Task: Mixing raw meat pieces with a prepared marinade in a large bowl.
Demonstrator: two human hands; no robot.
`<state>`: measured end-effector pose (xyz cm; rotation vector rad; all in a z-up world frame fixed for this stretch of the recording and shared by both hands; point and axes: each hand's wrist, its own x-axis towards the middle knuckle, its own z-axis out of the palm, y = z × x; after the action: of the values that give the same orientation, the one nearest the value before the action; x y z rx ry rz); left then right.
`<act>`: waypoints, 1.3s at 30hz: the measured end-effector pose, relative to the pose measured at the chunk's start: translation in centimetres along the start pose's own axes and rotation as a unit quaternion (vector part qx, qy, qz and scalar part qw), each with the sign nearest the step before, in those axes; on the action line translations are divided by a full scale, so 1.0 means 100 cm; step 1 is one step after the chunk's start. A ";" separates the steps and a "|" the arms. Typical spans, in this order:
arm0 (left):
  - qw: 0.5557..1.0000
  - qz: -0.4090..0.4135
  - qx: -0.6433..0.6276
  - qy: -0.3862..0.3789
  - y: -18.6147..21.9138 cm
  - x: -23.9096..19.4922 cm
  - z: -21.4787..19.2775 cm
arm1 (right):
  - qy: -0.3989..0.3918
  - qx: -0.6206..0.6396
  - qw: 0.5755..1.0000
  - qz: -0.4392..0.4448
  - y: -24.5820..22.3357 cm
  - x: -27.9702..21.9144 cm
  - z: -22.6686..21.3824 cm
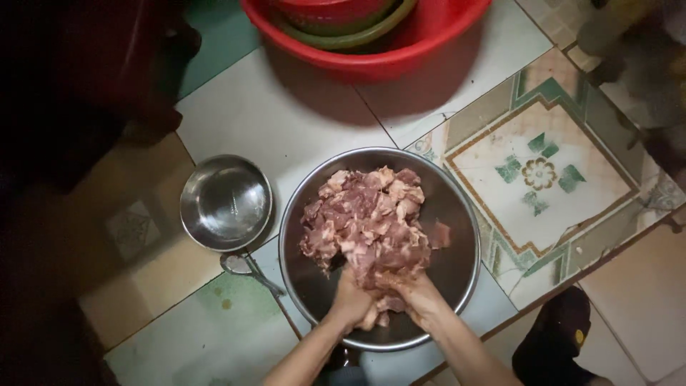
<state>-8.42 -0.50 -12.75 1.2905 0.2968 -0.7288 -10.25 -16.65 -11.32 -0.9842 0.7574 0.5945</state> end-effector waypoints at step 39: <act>0.920 0.241 0.292 0.099 0.060 0.017 -0.055 | -0.101 -0.237 0.915 -0.311 -0.050 0.053 0.044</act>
<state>-2.27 4.67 -10.67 1.9198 -0.0980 -0.2587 -2.10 -14.36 -11.46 -1.5026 0.0787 0.3092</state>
